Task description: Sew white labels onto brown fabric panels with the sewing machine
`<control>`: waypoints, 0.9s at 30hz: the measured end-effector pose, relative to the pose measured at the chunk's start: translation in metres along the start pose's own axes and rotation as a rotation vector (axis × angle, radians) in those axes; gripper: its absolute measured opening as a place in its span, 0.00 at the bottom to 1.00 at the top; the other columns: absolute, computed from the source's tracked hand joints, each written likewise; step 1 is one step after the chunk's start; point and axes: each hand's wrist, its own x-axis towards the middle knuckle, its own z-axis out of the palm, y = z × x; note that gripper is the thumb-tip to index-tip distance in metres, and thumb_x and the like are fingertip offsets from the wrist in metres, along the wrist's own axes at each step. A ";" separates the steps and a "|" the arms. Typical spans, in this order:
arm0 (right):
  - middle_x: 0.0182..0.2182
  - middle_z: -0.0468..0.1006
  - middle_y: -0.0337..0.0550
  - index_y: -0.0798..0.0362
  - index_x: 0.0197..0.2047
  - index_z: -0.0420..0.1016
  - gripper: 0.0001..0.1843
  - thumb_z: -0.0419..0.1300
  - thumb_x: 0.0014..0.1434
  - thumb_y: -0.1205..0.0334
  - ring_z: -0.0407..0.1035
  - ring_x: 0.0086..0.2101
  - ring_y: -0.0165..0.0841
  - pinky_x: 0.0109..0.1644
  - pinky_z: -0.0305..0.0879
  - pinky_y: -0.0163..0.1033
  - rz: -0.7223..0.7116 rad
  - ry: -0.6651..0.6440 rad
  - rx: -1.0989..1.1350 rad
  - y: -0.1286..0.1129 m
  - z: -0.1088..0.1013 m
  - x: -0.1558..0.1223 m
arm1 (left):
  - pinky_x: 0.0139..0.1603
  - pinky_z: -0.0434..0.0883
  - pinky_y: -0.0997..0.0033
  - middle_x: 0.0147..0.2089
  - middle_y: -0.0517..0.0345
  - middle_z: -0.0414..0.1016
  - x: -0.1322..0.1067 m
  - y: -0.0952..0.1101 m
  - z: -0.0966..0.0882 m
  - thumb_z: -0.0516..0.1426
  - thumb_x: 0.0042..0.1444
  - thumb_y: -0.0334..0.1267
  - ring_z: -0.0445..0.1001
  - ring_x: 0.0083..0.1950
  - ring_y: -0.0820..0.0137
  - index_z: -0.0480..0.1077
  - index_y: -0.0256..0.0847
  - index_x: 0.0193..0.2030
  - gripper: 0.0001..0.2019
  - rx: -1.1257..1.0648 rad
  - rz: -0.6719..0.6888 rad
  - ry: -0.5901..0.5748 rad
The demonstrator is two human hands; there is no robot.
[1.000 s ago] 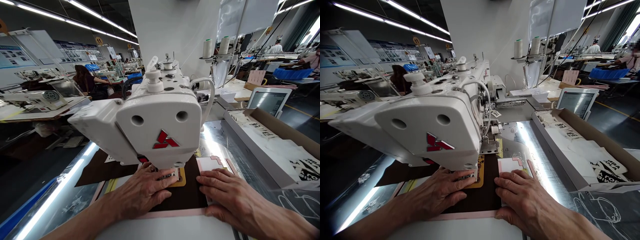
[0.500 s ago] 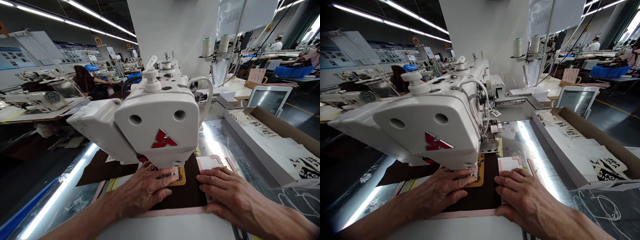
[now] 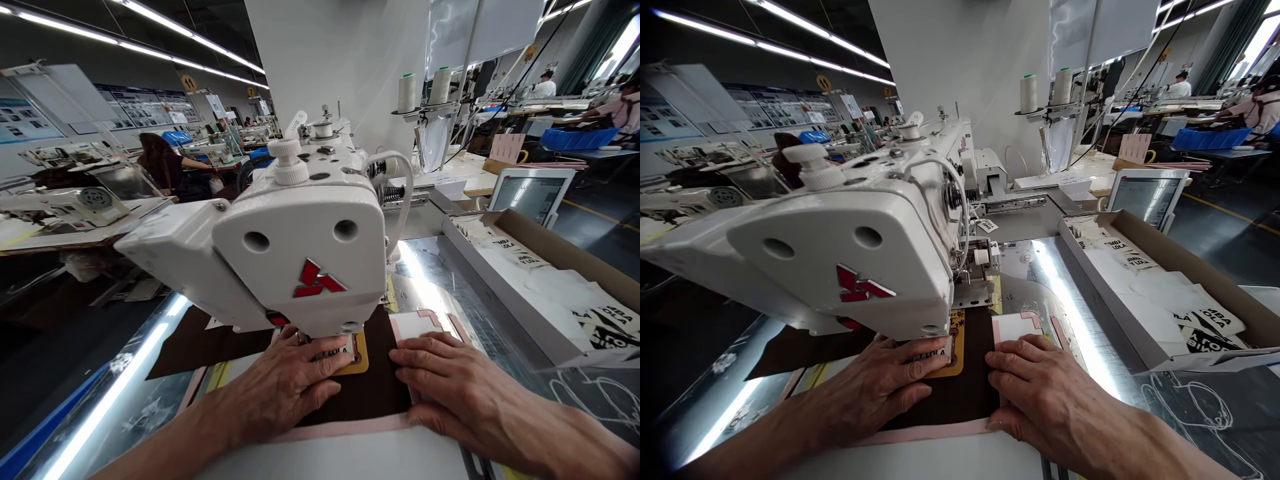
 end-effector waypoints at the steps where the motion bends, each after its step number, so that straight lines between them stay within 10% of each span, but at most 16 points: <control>1: 0.59 0.82 0.47 0.52 0.57 0.81 0.19 0.58 0.77 0.48 0.75 0.60 0.42 0.66 0.67 0.50 -0.002 0.004 0.002 0.000 -0.001 0.000 | 0.65 0.66 0.62 0.76 0.61 0.65 -0.001 0.000 0.001 0.55 0.76 0.39 0.73 0.69 0.62 0.63 0.54 0.75 0.23 0.004 -0.008 -0.002; 15: 0.67 0.74 0.46 0.50 0.65 0.75 0.25 0.57 0.76 0.43 0.69 0.66 0.46 0.71 0.62 0.58 0.039 -0.050 -0.057 0.012 0.005 -0.006 | 0.59 0.72 0.61 0.65 0.56 0.78 0.008 -0.010 0.005 0.49 0.79 0.44 0.79 0.59 0.60 0.64 0.53 0.74 0.21 0.004 -0.045 0.067; 22: 0.70 0.70 0.48 0.51 0.70 0.71 0.28 0.56 0.76 0.43 0.65 0.69 0.48 0.72 0.61 0.60 0.050 -0.086 -0.080 0.017 0.005 -0.006 | 0.33 0.69 0.68 0.27 0.62 0.76 0.010 -0.013 0.004 0.47 0.79 0.46 0.74 0.26 0.65 0.68 0.45 0.72 0.21 -0.005 -0.101 0.025; 27: 0.70 0.70 0.46 0.50 0.69 0.71 0.28 0.56 0.76 0.42 0.66 0.68 0.49 0.71 0.63 0.62 0.050 -0.104 -0.095 0.014 0.003 -0.007 | 0.37 0.71 0.66 0.37 0.58 0.82 0.010 -0.006 0.002 0.49 0.78 0.44 0.74 0.29 0.64 0.66 0.44 0.73 0.22 -0.019 -0.101 0.050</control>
